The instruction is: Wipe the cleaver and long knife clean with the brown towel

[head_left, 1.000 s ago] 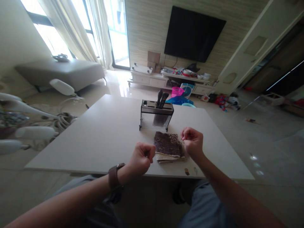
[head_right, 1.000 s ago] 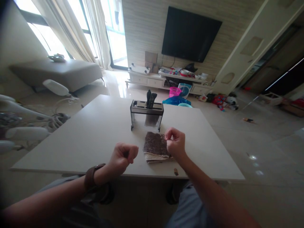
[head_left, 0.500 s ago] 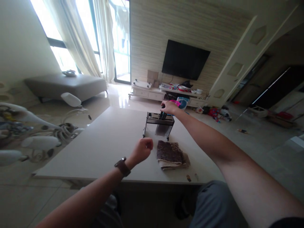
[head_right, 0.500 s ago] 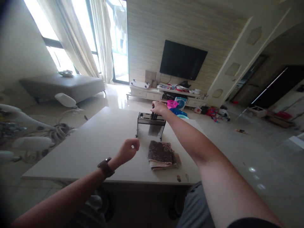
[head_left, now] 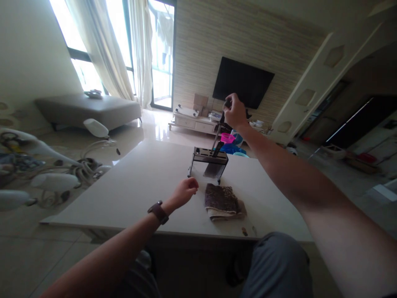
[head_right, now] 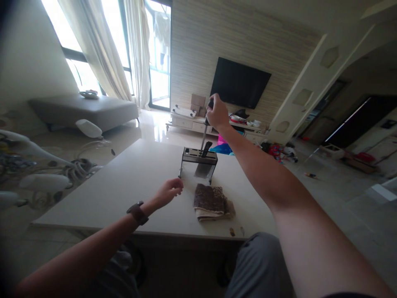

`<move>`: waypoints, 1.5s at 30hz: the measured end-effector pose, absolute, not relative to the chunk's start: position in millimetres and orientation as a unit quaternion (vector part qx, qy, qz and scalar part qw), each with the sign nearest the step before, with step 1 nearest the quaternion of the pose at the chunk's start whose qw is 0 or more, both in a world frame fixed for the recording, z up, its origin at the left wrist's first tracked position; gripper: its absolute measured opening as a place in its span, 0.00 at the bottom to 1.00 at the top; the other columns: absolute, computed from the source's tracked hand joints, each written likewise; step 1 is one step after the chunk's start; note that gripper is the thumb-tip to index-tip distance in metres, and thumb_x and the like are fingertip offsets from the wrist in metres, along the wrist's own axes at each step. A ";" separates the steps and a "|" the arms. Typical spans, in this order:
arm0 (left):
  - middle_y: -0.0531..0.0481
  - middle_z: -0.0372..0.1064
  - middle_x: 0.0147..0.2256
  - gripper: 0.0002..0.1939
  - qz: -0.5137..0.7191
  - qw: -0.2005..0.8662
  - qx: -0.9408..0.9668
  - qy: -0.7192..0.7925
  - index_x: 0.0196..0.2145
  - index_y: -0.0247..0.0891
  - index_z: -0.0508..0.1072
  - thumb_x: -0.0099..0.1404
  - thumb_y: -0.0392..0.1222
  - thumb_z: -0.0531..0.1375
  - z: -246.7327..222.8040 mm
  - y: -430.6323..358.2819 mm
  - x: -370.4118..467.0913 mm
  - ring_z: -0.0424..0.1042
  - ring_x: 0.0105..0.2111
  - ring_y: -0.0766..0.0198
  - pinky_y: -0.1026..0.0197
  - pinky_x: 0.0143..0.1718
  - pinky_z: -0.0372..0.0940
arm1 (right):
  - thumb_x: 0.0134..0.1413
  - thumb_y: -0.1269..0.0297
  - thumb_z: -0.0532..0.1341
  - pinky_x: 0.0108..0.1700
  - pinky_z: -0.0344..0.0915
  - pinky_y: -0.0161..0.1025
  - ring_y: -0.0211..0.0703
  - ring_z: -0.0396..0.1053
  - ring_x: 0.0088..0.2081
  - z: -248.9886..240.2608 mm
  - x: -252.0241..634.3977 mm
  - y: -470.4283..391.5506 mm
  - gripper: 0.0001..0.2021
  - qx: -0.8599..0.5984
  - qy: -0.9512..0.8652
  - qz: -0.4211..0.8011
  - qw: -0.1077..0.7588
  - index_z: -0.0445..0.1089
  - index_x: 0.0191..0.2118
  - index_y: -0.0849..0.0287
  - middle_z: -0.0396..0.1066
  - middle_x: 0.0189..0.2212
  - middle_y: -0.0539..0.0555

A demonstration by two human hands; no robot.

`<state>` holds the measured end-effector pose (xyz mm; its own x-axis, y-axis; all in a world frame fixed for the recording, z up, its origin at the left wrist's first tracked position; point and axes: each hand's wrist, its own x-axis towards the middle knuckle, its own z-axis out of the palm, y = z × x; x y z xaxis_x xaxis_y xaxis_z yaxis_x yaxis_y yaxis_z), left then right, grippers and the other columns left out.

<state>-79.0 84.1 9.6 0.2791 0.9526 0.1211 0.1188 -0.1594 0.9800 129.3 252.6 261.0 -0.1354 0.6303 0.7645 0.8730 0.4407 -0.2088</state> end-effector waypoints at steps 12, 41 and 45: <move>0.40 0.78 0.41 0.28 0.440 0.819 0.335 0.155 0.40 0.35 0.80 0.63 0.65 0.59 49.3 46.5 -70.4 0.75 0.42 0.53 0.53 0.44 0.69 | 0.62 0.66 0.67 0.59 0.72 0.51 0.48 0.77 0.51 163.0 105.6 60.0 0.07 -0.195 -0.929 0.034 0.312 0.77 0.45 0.47 0.79 0.48 0.51; 0.53 0.70 0.25 0.11 0.505 0.700 0.391 0.320 0.34 0.34 0.73 0.57 0.42 0.68 30.4 50.2 -58.6 0.71 0.24 0.67 0.63 0.28 0.68 | 0.52 0.49 0.70 0.38 0.71 0.44 0.47 0.72 0.34 -53.9 296.5 114.0 0.19 -0.808 -0.343 0.432 0.207 0.69 0.38 0.59 0.70 0.32 0.55; 0.53 0.70 0.25 0.11 0.496 0.692 0.415 0.321 0.33 0.35 0.74 0.57 0.43 0.68 29.6 51.5 -58.7 0.70 0.24 0.67 0.63 0.28 0.68 | 0.59 0.49 0.65 0.36 0.73 0.44 0.47 0.73 0.30 -64.1 290.5 119.2 0.17 -0.768 -0.301 0.531 0.193 0.70 0.35 0.61 0.72 0.28 0.57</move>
